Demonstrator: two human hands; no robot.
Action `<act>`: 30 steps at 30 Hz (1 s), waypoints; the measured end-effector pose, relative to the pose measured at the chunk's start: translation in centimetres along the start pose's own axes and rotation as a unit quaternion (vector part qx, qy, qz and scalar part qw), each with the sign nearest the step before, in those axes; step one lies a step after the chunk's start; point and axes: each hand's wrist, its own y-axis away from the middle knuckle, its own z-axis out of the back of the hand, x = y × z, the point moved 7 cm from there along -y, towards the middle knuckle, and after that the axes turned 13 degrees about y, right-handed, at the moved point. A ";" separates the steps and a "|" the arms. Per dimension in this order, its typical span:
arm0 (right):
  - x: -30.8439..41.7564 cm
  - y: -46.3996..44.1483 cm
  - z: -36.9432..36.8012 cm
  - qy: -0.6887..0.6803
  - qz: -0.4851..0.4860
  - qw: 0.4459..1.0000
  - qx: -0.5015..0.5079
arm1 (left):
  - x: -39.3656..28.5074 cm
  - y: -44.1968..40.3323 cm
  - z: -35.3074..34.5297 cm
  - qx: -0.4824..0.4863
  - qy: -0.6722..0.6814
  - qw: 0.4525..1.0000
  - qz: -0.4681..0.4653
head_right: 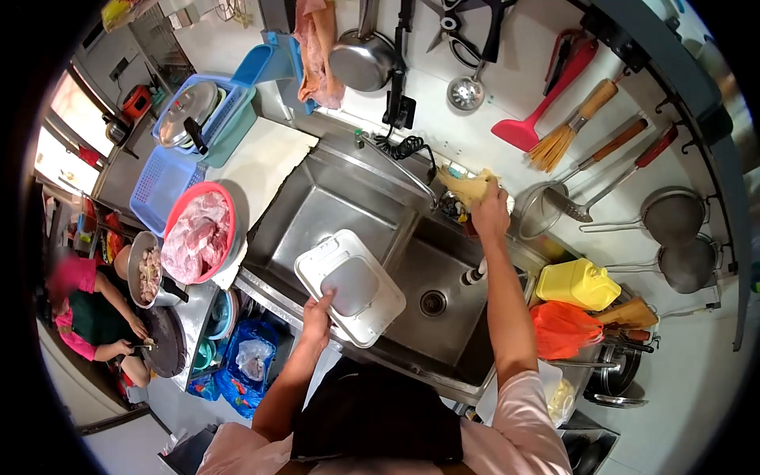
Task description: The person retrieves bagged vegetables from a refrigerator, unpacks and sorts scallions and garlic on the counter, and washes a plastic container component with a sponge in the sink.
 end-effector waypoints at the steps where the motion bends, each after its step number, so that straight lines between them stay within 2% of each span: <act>1: 0.4 -0.9 -0.7 0.025 0.003 0.999 0.045 | 0.1 -0.2 0.2 0.012 -0.019 0.999 0.030; 3: 0.7 -2.9 -2.4 0.075 -0.009 0.984 0.163 | 0.2 -0.7 0.4 0.045 -0.067 0.994 0.071; 7: 0.9 -2.6 1.6 -0.002 -0.055 0.998 0.032 | 0.0 -0.8 0.2 0.067 0.012 0.997 0.042; 10: 1.2 0.4 7.0 -0.080 -0.027 0.996 -0.029 | 0.3 -1.3 0.5 0.090 0.046 0.994 0.045; 11: 0.8 1.6 8.3 -0.098 0.020 0.992 -0.075 | 0.3 -1.6 0.5 0.099 0.038 0.994 0.041; 14: -2.0 6.2 10.3 -0.274 -0.025 0.961 -0.010 | -0.4 -1.6 -0.5 0.124 0.028 0.990 0.061; 16: -3.7 10.4 10.4 -0.413 -0.028 0.909 0.048 | 0.5 -2.8 -0.6 0.145 0.032 0.987 0.054; 18: -4.5 14.7 10.8 -0.390 -0.049 0.916 0.087 | 1.0 -3.1 -1.1 0.163 0.031 0.984 0.058; 21: -8.5 20.1 6.9 -0.407 -0.136 0.877 0.216 | 2.8 -3.8 -2.0 0.186 0.013 0.981 0.047; 22: -9.8 21.1 5.7 -0.427 -0.154 0.862 0.225 | 3.7 -3.9 -2.4 0.188 0.010 0.980 0.063; 24: -14.6 22.6 1.1 -0.401 -0.201 0.861 0.240 | 5.7 -3.6 -3.4 0.188 0.005 0.978 0.092; 27: -16.3 21.5 -0.6 -0.342 -0.240 0.886 0.200 | 9.7 -4.0 -4.5 0.204 -0.053 0.975 0.070; 30: -15.0 18.1 -1.3 -0.253 -0.172 0.938 0.165 | 13.6 -4.0 -5.8 0.175 -0.062 0.981 0.063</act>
